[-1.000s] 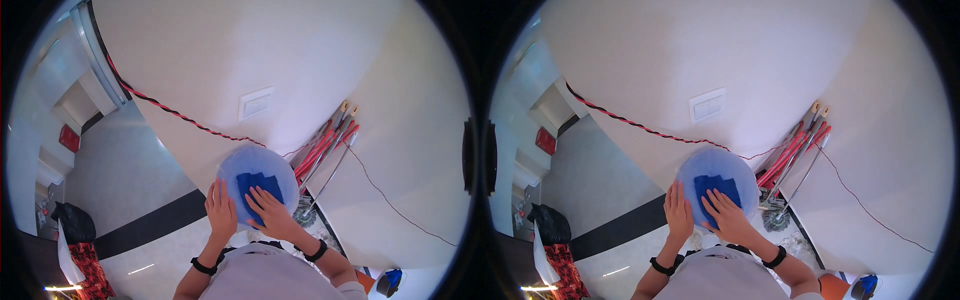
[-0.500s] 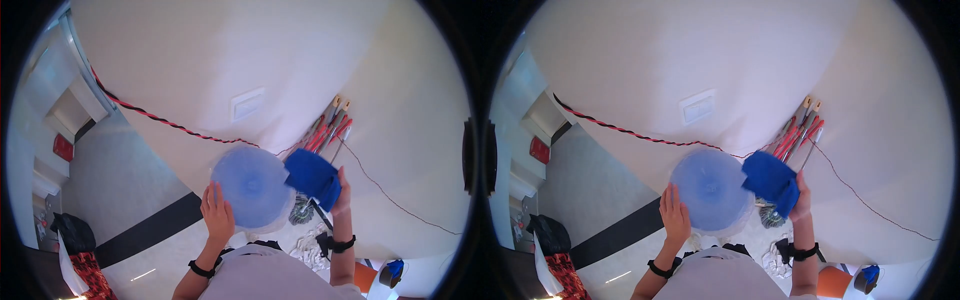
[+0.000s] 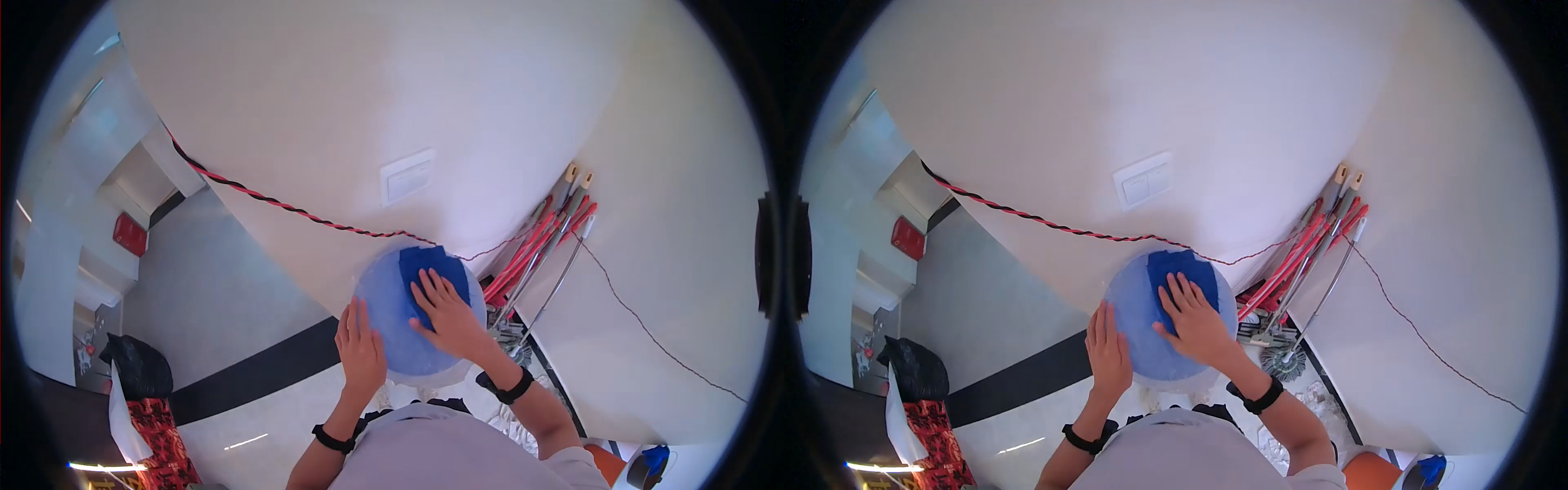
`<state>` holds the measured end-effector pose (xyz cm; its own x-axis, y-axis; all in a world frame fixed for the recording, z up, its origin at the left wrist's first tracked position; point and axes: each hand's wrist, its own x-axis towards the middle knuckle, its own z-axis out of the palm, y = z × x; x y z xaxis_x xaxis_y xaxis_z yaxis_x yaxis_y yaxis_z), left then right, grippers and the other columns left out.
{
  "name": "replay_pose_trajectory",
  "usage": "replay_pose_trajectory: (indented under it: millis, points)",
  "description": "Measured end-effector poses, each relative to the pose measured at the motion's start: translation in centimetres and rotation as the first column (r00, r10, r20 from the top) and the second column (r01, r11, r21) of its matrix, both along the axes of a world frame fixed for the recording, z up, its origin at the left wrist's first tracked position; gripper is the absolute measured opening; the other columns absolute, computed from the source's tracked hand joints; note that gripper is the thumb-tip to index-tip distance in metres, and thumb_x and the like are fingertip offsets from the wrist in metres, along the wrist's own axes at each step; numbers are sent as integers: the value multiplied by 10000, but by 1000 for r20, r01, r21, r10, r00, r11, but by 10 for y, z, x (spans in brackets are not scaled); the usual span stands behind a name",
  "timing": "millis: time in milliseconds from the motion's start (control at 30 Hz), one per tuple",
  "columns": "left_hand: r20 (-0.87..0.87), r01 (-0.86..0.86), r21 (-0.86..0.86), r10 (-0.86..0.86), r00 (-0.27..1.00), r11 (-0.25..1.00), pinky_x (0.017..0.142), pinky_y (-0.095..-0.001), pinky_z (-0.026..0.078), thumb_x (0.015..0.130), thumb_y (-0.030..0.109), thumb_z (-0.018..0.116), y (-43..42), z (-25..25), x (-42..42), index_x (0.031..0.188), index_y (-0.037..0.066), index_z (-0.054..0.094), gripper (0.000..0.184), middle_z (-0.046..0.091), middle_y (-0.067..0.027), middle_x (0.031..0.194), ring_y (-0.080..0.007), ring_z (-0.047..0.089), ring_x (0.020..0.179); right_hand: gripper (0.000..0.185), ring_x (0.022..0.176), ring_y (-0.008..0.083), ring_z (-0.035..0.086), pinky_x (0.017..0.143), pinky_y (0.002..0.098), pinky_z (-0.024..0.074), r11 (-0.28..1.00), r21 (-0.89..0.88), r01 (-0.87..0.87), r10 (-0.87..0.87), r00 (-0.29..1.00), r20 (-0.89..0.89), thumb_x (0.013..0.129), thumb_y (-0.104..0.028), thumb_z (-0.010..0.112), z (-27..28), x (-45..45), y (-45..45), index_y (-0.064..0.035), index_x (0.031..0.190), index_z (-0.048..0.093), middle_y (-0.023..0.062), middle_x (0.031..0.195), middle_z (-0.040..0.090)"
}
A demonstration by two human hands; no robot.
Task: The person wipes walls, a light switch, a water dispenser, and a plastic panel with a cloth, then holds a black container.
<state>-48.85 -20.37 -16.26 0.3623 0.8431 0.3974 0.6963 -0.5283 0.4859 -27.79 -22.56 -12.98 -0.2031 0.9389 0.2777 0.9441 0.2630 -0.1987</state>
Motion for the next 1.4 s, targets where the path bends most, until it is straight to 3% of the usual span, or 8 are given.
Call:
replay_pose_trajectory:
  millis: [200, 467, 600, 700, 900, 967, 1133, 1400]
  points:
    - [-35, -46, -2, 46, 998, 999, 1097, -514, 317, 965, 100, 467, -2, -2, 2, 1489, -38, 362, 551, 357, -210, 1544, -406, 374, 1381, 648, 1444, 375, 341, 1197, 457, 247, 986, -93, -135, 130, 990, -57, 991, -457, 501, 9, -4, -24, 19, 1429, 470, 256, 1519, 401]
    - [41, -20, -19, 20, 999, 1000, 1106, -516, 320, 980, 109, 438, 0, -1, 7, 1492, -26, 362, 535, 353, -219, 1545, -424, 376, 1370, 561, 1437, 317, 371, 1190, 441, 272, 979, -113, -168, 149, 976, -162, 974, -385, 567, 20, 39, -55, -10, 1390, 538, 193, 1499, 457]
    - [75, -5, -18, 7, 997, 1000, 1130, -520, 300, 986, 107, 426, 1, -2, 9, 1488, -35, 361, 526, 342, -229, 1548, -432, 374, 1366, 550, 1452, 343, 336, 1198, 465, 246, 983, -104, -149, 127, 974, -188, 983, -354, 554, 13, 42, -46, -23, 1419, 507, 200, 1519, 429]
    - [98, 6, -8, -5, 995, 1000, 1150, -516, 280, 993, 104, 411, 1, 1, 9, 1486, -46, 358, 518, 338, -240, 1548, -443, 365, 1370, 562, 1429, 345, 374, 1189, 459, 262, 995, -10, -96, 95, 991, -98, 995, -398, 524, 5, 32, -15, 21, 1370, 543, 216, 1489, 460]
    - [119, -10, -22, 13, 993, 1000, 1160, -499, 274, 1029, 165, 367, -2, -3, 8, 1487, -56, 349, 509, 333, -245, 1554, -449, 325, 1409, 635, 1440, 404, 331, 1188, 505, 237, 993, -87, -76, 50, 962, -268, 1008, -444, 479, -4, -18, 20, 34, 1426, 468, 269, 1506, 410]
    - [175, 49, 53, -57, 983, 997, 1164, -496, 271, 1039, 189, 356, 0, -5, 7, 1489, -56, 345, 512, 324, -240, 1561, -440, 316, 1418, 654, 1441, 449, 302, 1181, 523, 236, 956, -57, -288, 264, 928, -261, 1005, -430, 480, -9, -38, 11, 30, 1465, 412, 288, 1525, 367]
    - [128, 3, -9, -2, 992, 1000, 1172, -483, 272, 1032, 151, 372, -2, -2, 7, 1494, -49, 340, 504, 326, -230, 1561, -423, 325, 1414, 648, 1442, 399, 328, 1189, 503, 231, 943, -38, -330, 309, 914, -261, 989, -443, 518, -6, -24, -22, 5, 1452, 447, 245, 1537, 377]
    - [114, -28, -21, 30, 993, 999, 1173, -469, 277, 1035, 132, 374, -4, -2, 12, 1506, -20, 337, 496, 325, -201, 1569, -410, 331, 1408, 596, 1432, 361, 360, 1189, 474, 250, 931, -71, -357, 352, 933, -79, 946, -379, 602, 12, 63, -48, -59, 1437, 494, 193, 1513, 432]
